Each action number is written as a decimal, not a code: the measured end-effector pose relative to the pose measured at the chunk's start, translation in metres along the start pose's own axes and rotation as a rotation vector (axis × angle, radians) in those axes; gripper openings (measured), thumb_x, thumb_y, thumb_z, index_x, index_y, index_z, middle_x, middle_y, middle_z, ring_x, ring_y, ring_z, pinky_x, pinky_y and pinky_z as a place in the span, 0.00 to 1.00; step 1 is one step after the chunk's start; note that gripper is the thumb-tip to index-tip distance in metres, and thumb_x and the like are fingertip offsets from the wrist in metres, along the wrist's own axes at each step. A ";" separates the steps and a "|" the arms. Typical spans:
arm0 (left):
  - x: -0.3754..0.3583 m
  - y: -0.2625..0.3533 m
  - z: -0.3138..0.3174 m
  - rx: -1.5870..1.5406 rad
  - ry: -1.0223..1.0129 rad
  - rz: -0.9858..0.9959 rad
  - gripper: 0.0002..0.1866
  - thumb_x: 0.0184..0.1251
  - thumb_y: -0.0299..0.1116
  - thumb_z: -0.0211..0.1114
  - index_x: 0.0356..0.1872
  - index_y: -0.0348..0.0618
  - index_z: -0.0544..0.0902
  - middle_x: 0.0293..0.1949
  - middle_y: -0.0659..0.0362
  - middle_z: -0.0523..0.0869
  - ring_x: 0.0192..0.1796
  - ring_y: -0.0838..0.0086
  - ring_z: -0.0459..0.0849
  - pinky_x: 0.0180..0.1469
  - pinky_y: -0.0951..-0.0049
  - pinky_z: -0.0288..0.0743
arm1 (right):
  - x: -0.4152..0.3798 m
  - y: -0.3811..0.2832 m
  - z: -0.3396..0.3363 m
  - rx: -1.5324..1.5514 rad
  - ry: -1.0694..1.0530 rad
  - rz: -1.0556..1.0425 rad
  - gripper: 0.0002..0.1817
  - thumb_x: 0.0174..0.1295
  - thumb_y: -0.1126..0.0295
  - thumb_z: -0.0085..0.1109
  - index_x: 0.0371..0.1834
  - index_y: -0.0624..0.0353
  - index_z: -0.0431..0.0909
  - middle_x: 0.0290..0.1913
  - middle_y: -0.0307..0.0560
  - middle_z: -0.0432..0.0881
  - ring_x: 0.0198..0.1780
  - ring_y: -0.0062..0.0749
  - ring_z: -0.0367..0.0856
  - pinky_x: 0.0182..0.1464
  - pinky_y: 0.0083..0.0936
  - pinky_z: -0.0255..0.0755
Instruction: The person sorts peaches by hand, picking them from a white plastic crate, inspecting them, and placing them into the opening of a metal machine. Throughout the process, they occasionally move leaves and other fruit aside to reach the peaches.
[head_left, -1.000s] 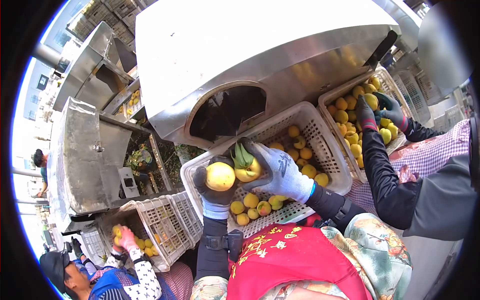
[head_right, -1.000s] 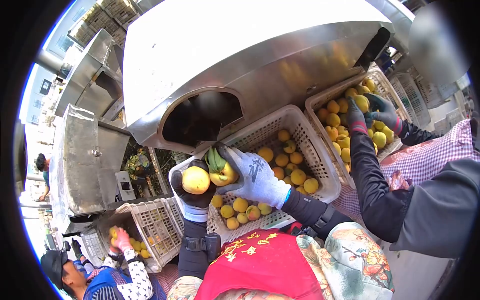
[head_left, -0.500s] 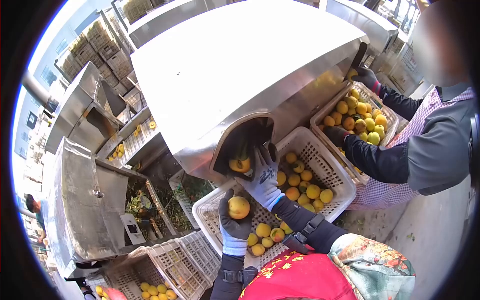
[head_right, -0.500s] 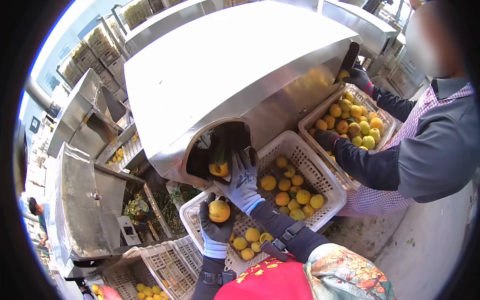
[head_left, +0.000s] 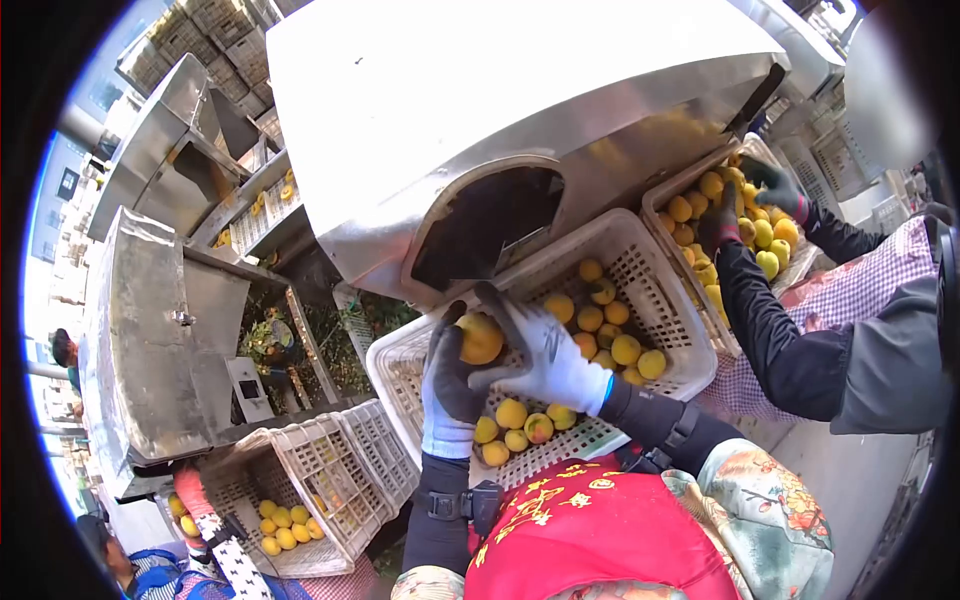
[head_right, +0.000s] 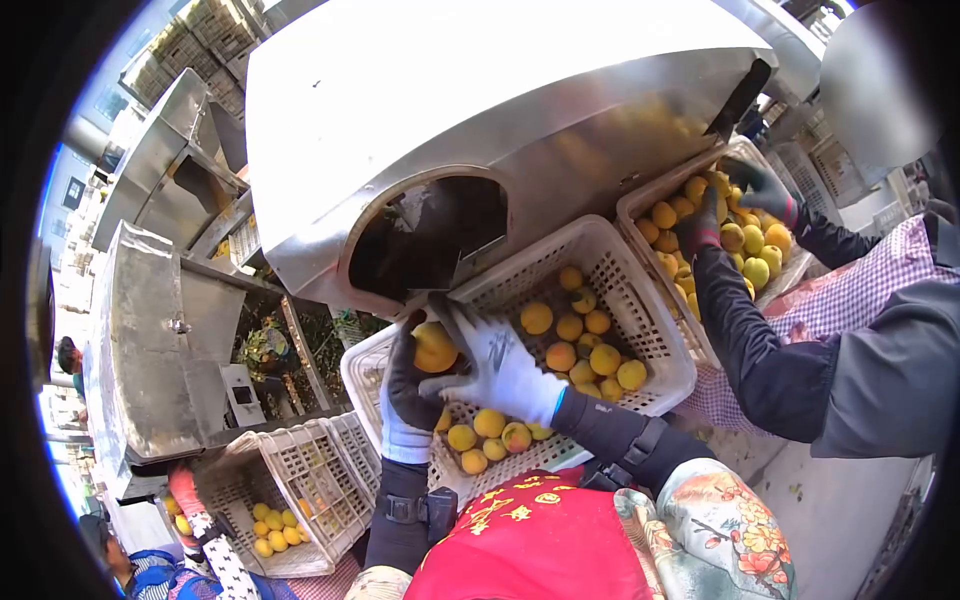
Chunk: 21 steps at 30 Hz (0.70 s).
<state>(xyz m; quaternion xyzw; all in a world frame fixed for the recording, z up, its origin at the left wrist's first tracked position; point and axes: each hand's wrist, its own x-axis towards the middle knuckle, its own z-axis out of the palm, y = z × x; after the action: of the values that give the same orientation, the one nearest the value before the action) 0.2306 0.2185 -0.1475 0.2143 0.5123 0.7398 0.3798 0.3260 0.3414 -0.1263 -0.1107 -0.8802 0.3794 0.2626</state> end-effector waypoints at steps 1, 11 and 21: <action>0.003 0.013 0.006 -0.082 0.045 -0.081 0.34 0.58 0.23 0.65 0.68 0.35 0.64 0.63 0.52 0.73 0.62 0.67 0.74 0.64 0.67 0.70 | -0.008 -0.003 0.004 0.023 -0.009 0.068 0.50 0.47 0.53 0.70 0.72 0.62 0.56 0.59 0.61 0.73 0.55 0.56 0.74 0.59 0.43 0.65; -0.011 0.029 0.034 -0.076 0.250 -0.183 0.42 0.52 0.19 0.71 0.70 0.31 0.60 0.66 0.51 0.70 0.62 0.69 0.74 0.63 0.73 0.69 | -0.015 -0.002 0.005 -0.015 0.120 0.042 0.47 0.44 0.61 0.72 0.69 0.61 0.60 0.60 0.58 0.73 0.58 0.53 0.73 0.60 0.41 0.65; -0.004 -0.028 -0.008 0.006 0.145 0.107 0.38 0.59 0.21 0.65 0.71 0.35 0.59 0.69 0.50 0.66 0.67 0.69 0.69 0.66 0.70 0.67 | 0.025 0.014 0.011 -0.276 0.290 0.099 0.46 0.45 0.54 0.72 0.66 0.64 0.63 0.61 0.62 0.71 0.63 0.57 0.68 0.68 0.50 0.55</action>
<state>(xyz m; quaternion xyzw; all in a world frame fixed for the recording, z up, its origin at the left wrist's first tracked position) 0.2372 0.2159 -0.1765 0.1885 0.5286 0.7710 0.3012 0.2993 0.3542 -0.1338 -0.2421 -0.8703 0.2476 0.3501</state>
